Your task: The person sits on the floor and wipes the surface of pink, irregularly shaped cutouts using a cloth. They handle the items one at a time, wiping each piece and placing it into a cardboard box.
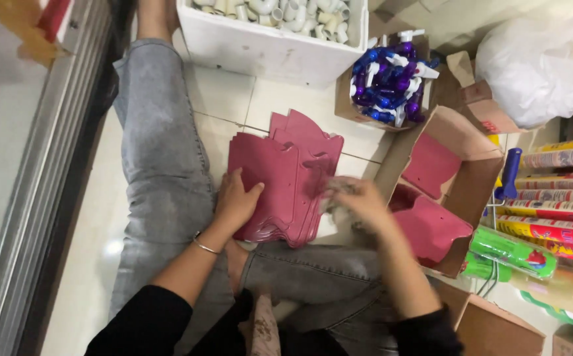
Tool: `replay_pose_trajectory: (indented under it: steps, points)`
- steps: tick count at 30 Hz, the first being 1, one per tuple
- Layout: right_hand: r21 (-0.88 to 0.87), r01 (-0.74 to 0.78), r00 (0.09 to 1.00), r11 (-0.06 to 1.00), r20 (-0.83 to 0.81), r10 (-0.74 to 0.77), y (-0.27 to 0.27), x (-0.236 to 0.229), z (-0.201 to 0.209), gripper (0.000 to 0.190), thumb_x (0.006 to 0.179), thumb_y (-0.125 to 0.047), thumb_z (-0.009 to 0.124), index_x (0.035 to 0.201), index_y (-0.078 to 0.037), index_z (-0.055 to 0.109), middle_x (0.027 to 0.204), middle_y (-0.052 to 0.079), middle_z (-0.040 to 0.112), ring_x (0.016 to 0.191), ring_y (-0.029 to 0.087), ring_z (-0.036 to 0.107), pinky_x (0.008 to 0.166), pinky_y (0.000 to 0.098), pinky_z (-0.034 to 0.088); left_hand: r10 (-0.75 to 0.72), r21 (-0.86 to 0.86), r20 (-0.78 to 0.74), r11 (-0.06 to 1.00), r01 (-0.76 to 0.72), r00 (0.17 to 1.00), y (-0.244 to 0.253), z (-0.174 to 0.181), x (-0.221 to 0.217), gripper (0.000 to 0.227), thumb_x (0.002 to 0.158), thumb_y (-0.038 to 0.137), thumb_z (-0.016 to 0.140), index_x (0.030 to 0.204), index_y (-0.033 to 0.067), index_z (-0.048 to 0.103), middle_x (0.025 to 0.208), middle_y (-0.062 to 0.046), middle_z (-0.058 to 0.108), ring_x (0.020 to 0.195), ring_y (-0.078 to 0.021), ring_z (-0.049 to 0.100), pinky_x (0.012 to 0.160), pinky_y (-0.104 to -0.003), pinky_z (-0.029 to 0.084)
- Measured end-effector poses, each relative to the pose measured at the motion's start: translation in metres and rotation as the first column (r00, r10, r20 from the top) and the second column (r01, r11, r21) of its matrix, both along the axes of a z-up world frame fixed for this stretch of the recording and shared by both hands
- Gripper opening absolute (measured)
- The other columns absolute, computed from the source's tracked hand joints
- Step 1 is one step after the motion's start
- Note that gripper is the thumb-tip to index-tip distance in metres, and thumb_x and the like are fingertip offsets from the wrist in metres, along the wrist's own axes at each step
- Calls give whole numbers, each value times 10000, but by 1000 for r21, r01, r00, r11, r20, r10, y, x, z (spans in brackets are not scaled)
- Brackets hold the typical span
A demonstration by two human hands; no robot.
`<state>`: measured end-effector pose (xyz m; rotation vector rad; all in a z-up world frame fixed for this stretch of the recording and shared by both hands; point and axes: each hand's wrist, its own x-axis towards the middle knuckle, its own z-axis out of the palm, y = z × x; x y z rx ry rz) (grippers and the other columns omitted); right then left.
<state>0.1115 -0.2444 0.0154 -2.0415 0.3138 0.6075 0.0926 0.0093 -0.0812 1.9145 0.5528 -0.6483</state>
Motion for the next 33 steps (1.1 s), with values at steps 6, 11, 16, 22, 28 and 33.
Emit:
replay_pose_trajectory:
  steps: [6,11,16,22,28,33]
  points:
    - [-166,193,973,967,160,-166,67,-15,-101,604,715,-298,880,1242,-62,702,1155,213,742,1152,381,687,933,496,538,-3,75,56,997,-1,998,1,-25,-1,728,923,448,651,1511,103,397,1507,-243,393,1394,-446,423,1149,-553,351]
    - [-370,181,980,911,149,-134,68,-16,-82,539,743,-358,865,1185,-77,738,1130,201,746,1131,406,688,935,506,548,-99,55,54,994,96,994,3,-14,1,762,874,514,655,1490,118,446,1444,-225,495,1347,-425,505,1106,-539,407]
    - [-374,220,971,901,169,-167,53,-21,-69,455,720,-276,886,1110,-74,765,1013,206,756,1012,409,726,770,494,592,-131,-5,47,991,132,990,0,5,-5,771,878,540,639,1502,134,438,1471,-207,477,1382,-396,477,1136,-515,374]
    - [-253,332,935,909,211,-283,16,-20,-54,290,744,-132,863,997,-34,760,864,216,731,679,323,726,407,399,566,-24,-67,41,997,27,999,-2,-44,-1,743,866,572,635,1456,144,491,1399,-174,551,1330,-363,535,1079,-498,427]
    - [-57,193,955,979,239,-175,7,-36,62,254,724,-91,854,958,-41,768,712,177,706,527,189,606,384,303,458,-54,78,39,996,51,998,1,-43,-2,671,979,678,446,1407,169,530,1377,-178,527,1320,-412,517,1084,-529,429]
    - [-75,-315,933,946,159,323,-5,-30,139,321,736,38,761,1055,61,727,622,208,685,383,163,492,330,250,377,179,-797,-280,505,-333,943,27,182,-38,1086,881,515,650,1498,-203,118,1528,-504,-10,1476,-575,25,1124,-616,315]
